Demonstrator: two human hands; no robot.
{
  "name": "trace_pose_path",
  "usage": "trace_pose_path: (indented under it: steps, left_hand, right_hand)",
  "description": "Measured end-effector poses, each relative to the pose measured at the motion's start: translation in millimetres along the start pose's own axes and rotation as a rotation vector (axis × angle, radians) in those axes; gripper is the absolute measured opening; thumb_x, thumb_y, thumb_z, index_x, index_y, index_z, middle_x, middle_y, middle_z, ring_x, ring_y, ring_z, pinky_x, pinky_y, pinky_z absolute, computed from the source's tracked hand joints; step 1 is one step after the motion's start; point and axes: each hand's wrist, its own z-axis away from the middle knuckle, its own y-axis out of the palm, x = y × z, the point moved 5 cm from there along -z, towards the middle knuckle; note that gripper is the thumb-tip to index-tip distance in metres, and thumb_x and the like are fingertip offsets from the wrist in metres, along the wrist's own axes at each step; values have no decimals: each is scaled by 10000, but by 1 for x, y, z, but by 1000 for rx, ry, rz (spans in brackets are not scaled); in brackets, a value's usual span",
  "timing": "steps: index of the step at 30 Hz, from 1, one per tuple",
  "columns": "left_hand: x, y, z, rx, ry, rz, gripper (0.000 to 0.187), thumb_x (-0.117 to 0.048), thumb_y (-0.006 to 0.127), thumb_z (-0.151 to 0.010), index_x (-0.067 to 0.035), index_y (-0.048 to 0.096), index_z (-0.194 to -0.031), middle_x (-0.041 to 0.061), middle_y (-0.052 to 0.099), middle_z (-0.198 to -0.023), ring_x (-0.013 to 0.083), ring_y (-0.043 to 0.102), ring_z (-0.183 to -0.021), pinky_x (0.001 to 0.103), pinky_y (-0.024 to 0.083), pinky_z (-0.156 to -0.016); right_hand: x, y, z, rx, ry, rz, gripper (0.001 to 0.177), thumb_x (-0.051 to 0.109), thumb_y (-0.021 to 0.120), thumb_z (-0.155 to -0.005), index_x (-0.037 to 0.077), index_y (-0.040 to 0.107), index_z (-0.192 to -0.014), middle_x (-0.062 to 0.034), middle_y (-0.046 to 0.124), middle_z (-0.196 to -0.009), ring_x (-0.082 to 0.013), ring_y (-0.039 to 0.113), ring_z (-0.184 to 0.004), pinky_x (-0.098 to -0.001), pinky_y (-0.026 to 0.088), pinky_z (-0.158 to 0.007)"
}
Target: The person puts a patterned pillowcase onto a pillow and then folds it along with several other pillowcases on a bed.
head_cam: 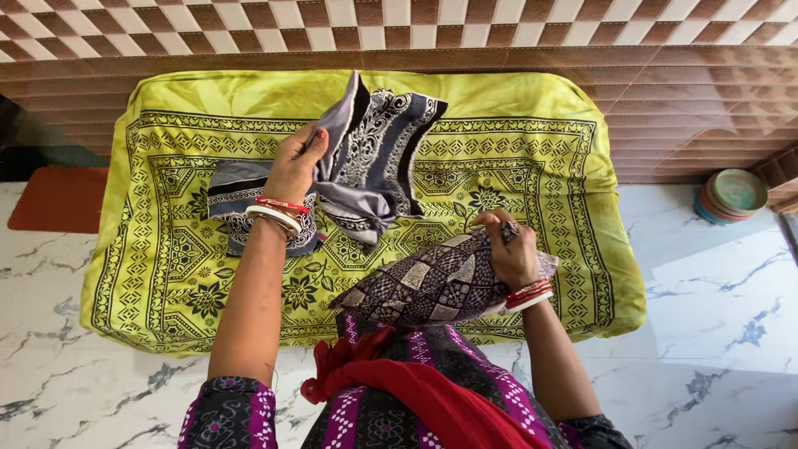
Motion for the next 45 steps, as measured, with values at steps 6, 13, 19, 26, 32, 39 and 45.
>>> trace_pose_path:
  steps: [6,13,19,26,32,39,45]
  left_hand:
    - [3,93,-1,235,-131,228,388,-229,574,-1088,-106,633,-1451,9,653,-953,94,592,-835,251,544,-776]
    - [-49,143,22,327,-22,388,890,-160,690,-933,-273,91,-1582,75,460,-1469,221,575,-1271,382,553,-1026]
    - [-63,77,30,-135,458,-654,864,-100,837,-761,-141,390,-1499,249,274,-1490,360,554,-1251,450,498,-1034]
    - [9,65,50,-328,-25,-366,707,-23,727,-897,-121,441,-1536,147,443,-1286,277,666,-1163,246,616,-773]
    - [44,77,66,-320,-118,437,708,-58,774,-800,-134,491,-1444,103,545,-1247,273,620,-1159,409,606,-933]
    - [61,66,68,-336,-178,1270,638,-131,770,-802,-122,516,-1387,67,625,-1189,264,610,-1151,491,517,-1049]
    - [41,49,60,-320,-116,844,797,-174,675,-719,-87,512,-1494,103,537,-1229,293,527,-1182,487,479,-1079]
  right_hand:
    - [46,45,-14,164,-202,-254,388,306,602,-1031,104,553,-1358,-121,787,-907,-125,752,-767,-287,622,-606]
    - [22,74,-8,333,108,183,336,426,656,-999,114,778,-971,-76,707,-614,-128,535,-435,-334,438,-474]
    - [-2,19,-9,52,55,82,213,317,631,-992,143,694,-1098,1,690,-679,-77,479,-404,-308,393,-370]
    - [8,5,2,-96,112,214,239,336,719,-947,134,623,-1032,-8,554,-549,-88,355,-392,-309,290,-376]
    - [2,31,27,-48,53,183,340,360,742,-909,143,566,-1103,7,596,-602,-81,353,-369,-298,271,-332]
    - [47,62,62,103,-349,242,281,383,760,-894,186,719,-1091,17,570,-448,-97,393,-331,-283,267,-366]
    - [22,68,58,69,-285,178,123,337,711,-959,228,764,-982,29,635,-512,-70,406,-360,-282,253,-342]
